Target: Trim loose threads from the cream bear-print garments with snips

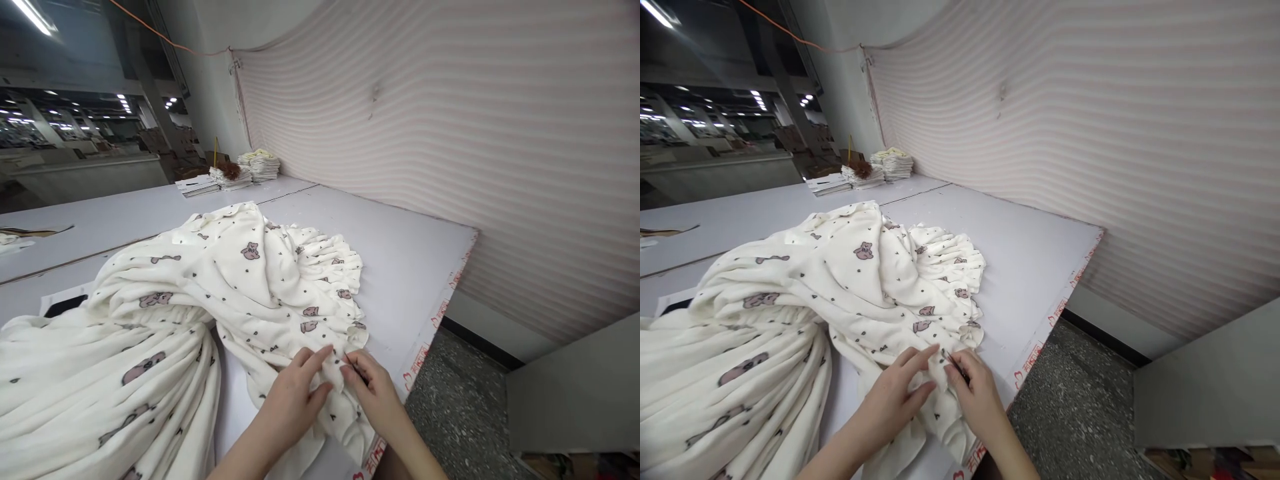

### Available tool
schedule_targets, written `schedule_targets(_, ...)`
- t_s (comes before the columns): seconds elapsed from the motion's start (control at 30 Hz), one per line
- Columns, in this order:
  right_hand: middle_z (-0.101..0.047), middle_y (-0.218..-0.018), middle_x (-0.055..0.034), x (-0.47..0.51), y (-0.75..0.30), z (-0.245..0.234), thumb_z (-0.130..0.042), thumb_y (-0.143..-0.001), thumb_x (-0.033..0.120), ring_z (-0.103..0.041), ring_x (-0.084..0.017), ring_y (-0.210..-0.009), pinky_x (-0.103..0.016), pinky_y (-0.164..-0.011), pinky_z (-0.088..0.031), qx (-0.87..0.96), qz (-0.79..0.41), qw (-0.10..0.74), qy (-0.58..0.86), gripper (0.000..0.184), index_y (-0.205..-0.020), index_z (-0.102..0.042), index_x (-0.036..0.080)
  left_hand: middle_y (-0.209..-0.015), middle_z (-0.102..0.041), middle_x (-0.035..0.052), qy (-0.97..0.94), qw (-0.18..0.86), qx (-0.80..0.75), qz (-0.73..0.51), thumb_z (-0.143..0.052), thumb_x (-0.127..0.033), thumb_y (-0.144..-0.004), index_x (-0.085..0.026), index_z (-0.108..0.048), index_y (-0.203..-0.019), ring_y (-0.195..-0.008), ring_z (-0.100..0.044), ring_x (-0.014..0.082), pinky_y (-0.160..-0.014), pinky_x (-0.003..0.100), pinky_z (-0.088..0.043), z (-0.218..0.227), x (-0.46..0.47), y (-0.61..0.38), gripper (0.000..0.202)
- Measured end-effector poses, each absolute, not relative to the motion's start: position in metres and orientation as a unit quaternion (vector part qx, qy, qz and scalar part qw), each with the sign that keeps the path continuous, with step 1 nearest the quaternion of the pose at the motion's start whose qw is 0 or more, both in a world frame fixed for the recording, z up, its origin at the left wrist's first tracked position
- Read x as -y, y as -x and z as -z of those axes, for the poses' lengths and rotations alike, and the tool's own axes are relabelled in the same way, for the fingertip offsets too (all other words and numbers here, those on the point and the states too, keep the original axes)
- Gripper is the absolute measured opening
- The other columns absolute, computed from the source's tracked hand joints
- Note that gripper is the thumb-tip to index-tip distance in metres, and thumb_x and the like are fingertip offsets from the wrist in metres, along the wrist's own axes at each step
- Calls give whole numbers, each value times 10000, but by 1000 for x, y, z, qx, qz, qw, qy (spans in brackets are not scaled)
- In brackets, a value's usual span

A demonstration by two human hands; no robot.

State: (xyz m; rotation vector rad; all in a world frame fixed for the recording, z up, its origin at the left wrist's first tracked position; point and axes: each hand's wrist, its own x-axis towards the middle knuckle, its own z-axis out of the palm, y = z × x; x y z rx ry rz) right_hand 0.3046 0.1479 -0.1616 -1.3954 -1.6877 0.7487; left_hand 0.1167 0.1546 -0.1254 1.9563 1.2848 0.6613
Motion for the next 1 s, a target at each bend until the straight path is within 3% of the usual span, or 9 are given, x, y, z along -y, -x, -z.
schedule_targets(0.17, -495, -1332, -67, -127, -315, 165, -465, -918, 220, -475, -211, -1234, -304, -975, -438, 619, -363, 456, 527, 354, -1261, -526, 282, -904, -594, 38, -735, 328, -525, -278, -370, -150, -875, -230, -541, -911, -821, -586, 201, -680, 283, -473, 129, -153, -115, 192)
schedule_targets(0.27, -437, -1410, -37, -125, -314, 160, -585, -819, 163, -431, -236, -1266, -304, -991, -405, 602, -420, 462, 498, 452, -1246, -582, 311, -866, -587, 22, -698, 378, -533, -292, -393, -209, -890, -231, -529, -904, -751, -564, 182, -598, 244, -458, 126, -147, -106, 138)
schedule_targets(0.37, -648, -957, -25, -133, -298, 152, -720, -737, 223, -582, -176, -913, -219, -778, -465, 452, -553, 512, 476, 111, -848, -714, 229, -775, -568, 1, -673, 421, -526, -306, -435, -323, -909, -220, -553, -843, -695, -545, 167, -597, 236, -455, 118, -147, -100, 170)
schedule_targets(0.47, -482, -552, 72, -138, -276, 154, -681, -782, 399, -357, -61, -426, -162, -405, -315, 314, -640, 521, 470, 211, -755, -602, 205, -860, -601, 16, -642, 425, -540, -340, -460, -398, -904, -223, -571, -948, -669, -544, 160, -548, 229, -437, 110, -147, -95, 211)
schedule_targets(0.57, -315, -417, 139, -134, -260, 161, -622, -776, 526, -103, -39, -344, -166, -330, -135, 240, -697, 506, 448, 329, -776, -505, 218, -971, -587, 48, -645, 331, -552, -412, -481, -373, -892, -228, -535, -1024, -755, -559, 184, -545, 233, -430, 115, -132, -89, 204)
schedule_targets(0.73, -134, -323, 169, -117, -247, 161, -625, -688, 619, -61, -42, -343, -172, -329, -158, 156, -744, 503, 411, 523, -597, -258, 258, -766, -580, -10, -656, 298, -570, -394, -662, -332, -729, -221, -513, -927, -598, -518, 157, -595, 258, -437, 147, -91, -93, 271)
schedule_targets(0.87, -187, -328, 161, -105, -243, 154, -668, -702, 559, -98, -34, -326, -158, -326, -161, 147, -728, 514, 430, 439, -617, -385, 234, -828, -661, 29, -637, 394, -534, -391, -532, -325, -820, -206, -553, -968, -701, -608, 186, -641, 263, -474, 151, -88, -107, 191)
schedule_targets(0.93, -392, -412, 112, -100, -249, 152, -657, -760, 502, -229, -41, -326, -147, -333, -215, 232, -636, 548, 491, 320, -772, -524, 212, -789, -652, 28, -654, 363, -534, -394, -462, -268, -854, -210, -561, -893, -746, -626, 197, -658, 268, -480, 145, -91, -110, 121)
schedule_targets(1.0, -660, -814, -22, -97, -257, 148, -632, -817, 400, -489, -80, -471, -161, -408, -372, 398, -490, 558, 539, 307, -1065, -569, 232, -782, -636, 21, -691, 278, -548, -381, -458, -200, -830, -217, -551, -895, -726, -624, 196, -645, 276, -479, 139, -93, -108, 114)
